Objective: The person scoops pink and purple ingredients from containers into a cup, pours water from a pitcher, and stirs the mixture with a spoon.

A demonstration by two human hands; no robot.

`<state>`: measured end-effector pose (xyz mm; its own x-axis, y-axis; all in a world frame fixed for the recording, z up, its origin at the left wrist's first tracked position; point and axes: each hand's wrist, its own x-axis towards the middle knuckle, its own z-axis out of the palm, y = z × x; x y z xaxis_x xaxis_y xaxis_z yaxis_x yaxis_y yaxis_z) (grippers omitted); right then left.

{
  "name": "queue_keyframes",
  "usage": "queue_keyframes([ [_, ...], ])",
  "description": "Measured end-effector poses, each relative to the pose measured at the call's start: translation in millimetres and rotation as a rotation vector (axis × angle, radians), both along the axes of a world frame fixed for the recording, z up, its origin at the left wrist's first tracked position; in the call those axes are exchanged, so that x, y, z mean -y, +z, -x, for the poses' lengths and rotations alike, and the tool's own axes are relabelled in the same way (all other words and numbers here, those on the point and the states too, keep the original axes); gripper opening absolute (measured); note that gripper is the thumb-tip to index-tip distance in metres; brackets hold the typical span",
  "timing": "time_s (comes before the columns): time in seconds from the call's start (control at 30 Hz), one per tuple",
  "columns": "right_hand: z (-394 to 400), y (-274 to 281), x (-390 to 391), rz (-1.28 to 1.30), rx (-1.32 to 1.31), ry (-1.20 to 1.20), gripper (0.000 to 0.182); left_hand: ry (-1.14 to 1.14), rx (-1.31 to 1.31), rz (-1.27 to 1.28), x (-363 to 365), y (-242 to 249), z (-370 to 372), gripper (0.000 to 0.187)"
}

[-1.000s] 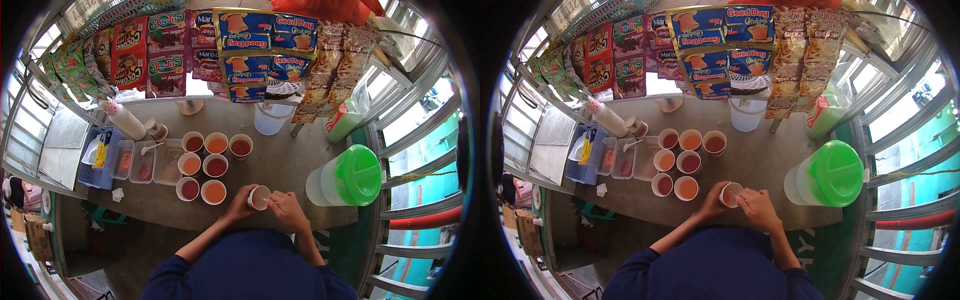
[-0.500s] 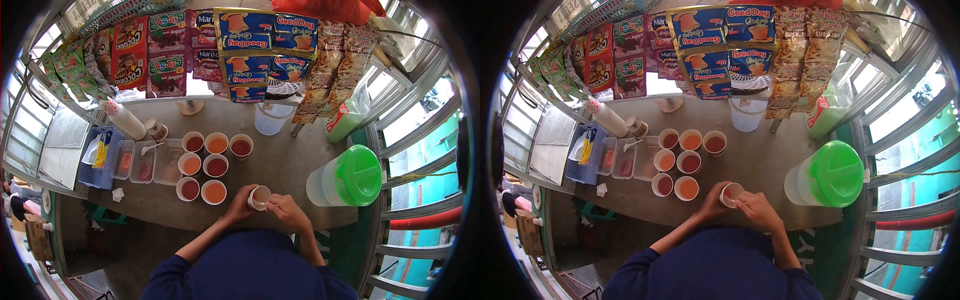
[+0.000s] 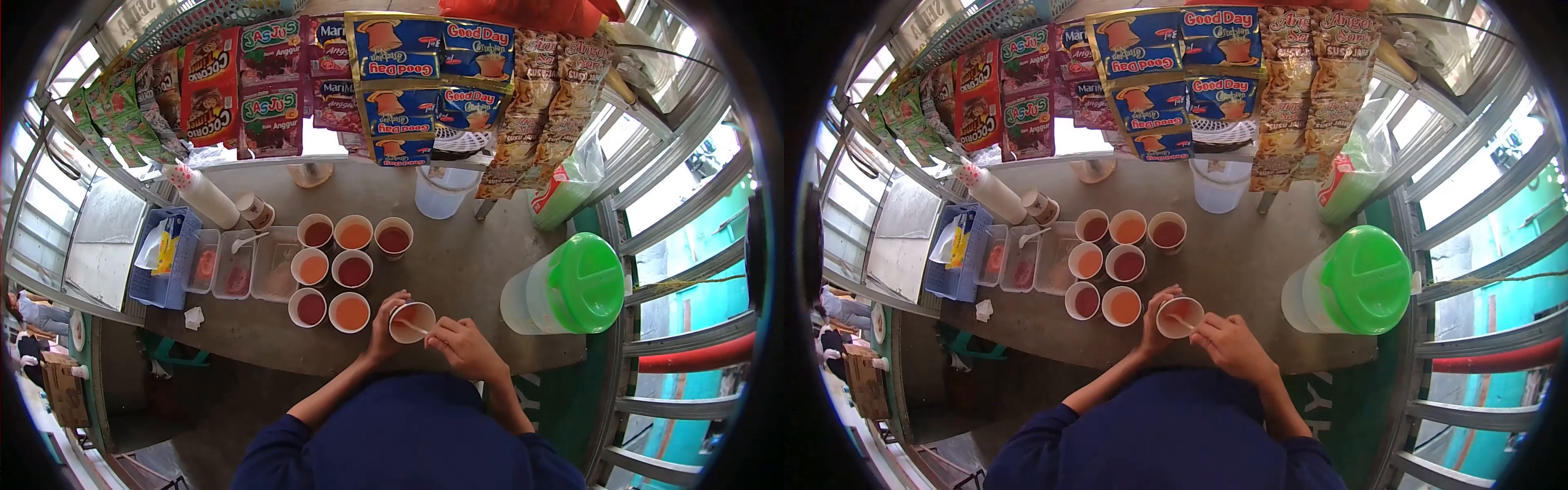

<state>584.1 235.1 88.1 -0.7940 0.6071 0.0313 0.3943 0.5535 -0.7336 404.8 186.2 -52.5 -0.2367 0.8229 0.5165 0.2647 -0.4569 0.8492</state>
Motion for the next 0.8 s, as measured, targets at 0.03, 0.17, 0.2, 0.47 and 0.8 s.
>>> queue_keyframes([
  [0.03,0,1,1,0.048,-0.024,0.051,0.018,0.0,0.0,-0.001,-1,2,-1,0.072],
  [0.17,4,2,6,-0.129,-0.031,-0.117,0.018,0.012,-0.036,0.017,-1,3,-1,0.074],
  [0.2,3,1,6,-0.092,-0.001,-0.063,0.019,0.025,-0.064,0.05,-1,2,-1,0.075],
  [0.47,-1,-10,4,-0.069,0.017,-0.042,0.018,0.097,-0.216,0.071,4,11,-2,0.076],
  [0.8,1,-4,5,0.024,-0.12,-0.054,0.021,0.122,-0.235,0.082,11,11,-3,0.084],
])
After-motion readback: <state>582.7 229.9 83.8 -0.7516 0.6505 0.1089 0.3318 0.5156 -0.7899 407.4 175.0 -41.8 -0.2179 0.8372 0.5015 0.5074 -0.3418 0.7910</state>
